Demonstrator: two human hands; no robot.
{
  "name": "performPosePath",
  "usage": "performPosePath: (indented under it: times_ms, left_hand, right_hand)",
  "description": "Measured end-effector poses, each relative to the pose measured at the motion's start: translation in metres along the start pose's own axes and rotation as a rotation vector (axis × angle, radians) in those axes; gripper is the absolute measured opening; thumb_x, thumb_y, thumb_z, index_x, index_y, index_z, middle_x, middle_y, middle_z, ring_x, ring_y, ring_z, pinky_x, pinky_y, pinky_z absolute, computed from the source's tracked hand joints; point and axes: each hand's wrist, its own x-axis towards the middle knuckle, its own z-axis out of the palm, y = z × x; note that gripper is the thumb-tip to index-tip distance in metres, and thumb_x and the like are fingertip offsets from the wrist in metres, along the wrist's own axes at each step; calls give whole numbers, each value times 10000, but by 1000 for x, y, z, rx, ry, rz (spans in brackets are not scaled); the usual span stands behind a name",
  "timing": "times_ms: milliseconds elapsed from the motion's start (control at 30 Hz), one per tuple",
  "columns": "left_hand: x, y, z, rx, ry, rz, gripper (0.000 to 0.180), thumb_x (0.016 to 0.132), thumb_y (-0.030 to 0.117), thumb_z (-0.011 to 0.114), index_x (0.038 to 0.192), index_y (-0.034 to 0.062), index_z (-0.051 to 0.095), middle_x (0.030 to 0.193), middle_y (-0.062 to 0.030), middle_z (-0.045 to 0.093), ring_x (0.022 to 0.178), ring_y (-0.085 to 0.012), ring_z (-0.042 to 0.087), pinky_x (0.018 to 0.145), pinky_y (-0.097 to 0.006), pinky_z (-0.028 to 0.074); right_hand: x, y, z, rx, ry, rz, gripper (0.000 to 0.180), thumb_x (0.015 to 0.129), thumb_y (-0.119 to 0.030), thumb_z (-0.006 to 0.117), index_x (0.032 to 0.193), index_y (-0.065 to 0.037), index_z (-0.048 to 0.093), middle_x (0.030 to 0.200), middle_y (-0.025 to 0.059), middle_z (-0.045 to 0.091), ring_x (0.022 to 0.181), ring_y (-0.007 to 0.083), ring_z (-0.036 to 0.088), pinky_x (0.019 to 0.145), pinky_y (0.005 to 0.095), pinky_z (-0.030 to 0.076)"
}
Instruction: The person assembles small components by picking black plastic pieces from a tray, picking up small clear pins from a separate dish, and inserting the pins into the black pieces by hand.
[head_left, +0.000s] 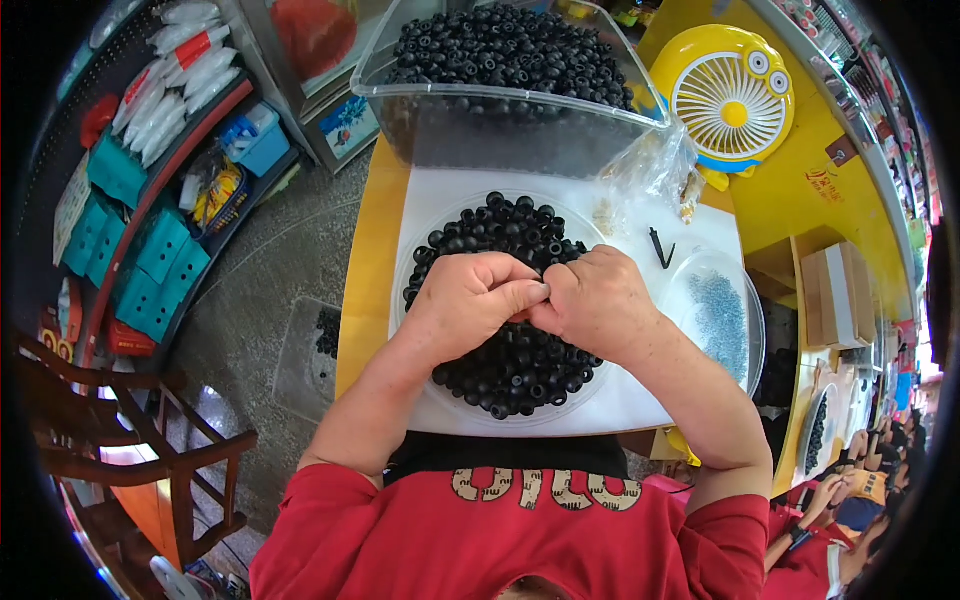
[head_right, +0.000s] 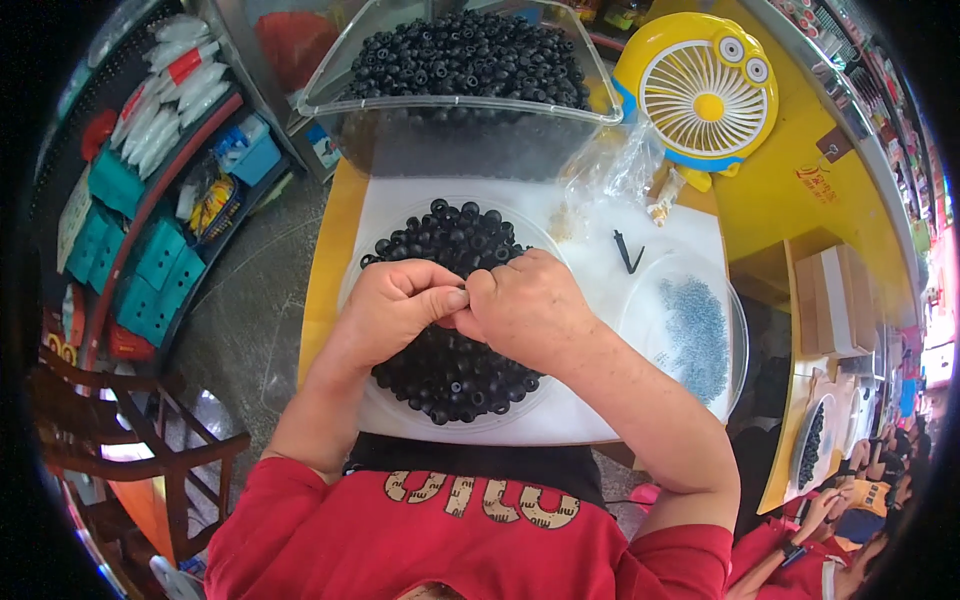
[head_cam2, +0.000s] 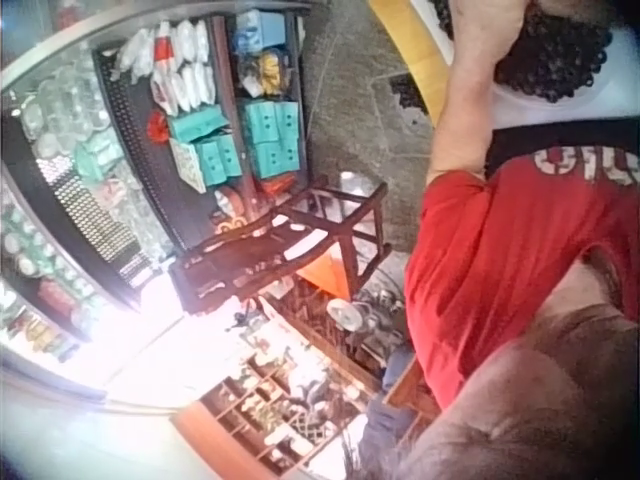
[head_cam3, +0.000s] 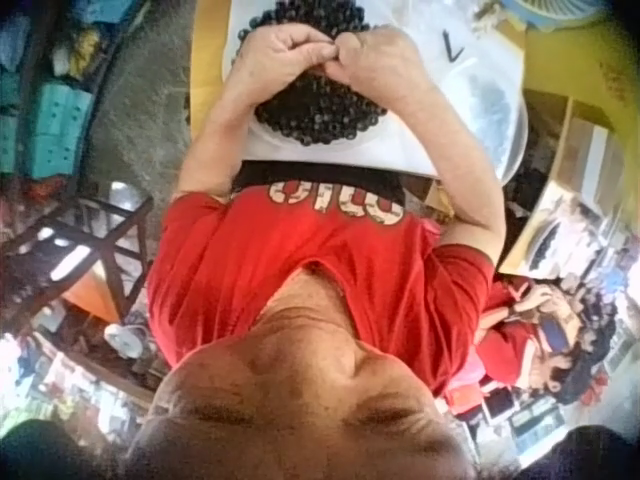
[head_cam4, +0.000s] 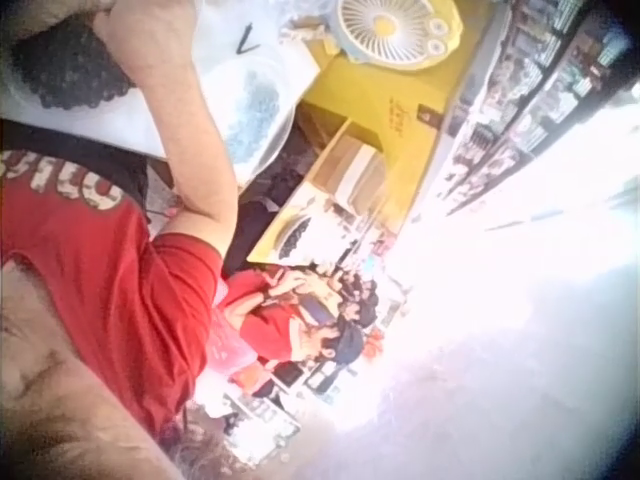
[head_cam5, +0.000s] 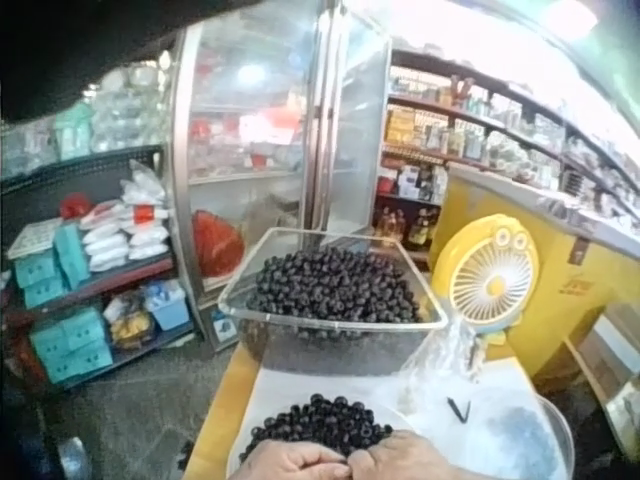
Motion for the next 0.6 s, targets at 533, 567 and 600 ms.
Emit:
performPosePath:
  times_ms: [533, 567, 600]
  left_hand:
    - [-95, 158, 25, -96, -642, 1274, 177, 803, 83, 459, 928, 44, 578, 754, -71, 569, 646, -188, 568, 596, -282, 460]
    - [-113, 162, 35, -353, -1085, 1418, 170, 800, 91, 447, 881, 63, 594, 656, -49, 561, 547, -195, 570, 507, -291, 475]
    - [-128, 163, 43, -383, -1062, 1328, 157, 798, 86, 449, 855, 58, 593, 644, -53, 561, 538, -169, 564, 476, -282, 464]
  right_hand:
    - [-99, -4, -21, 419, 39, 489, 209, 782, -253, 531, 798, -46, 561, 672, 139, 586, 658, 324, 573, 603, 417, 455]
    - [-99, -3, -20, 420, -41, 445, 212, 790, -254, 518, 791, -47, 563, 679, 140, 588, 664, 325, 574, 607, 420, 456]
    - [-101, -6, -18, 422, -70, 448, 216, 798, -252, 499, 773, -47, 563, 686, 145, 589, 670, 328, 574, 615, 422, 456]
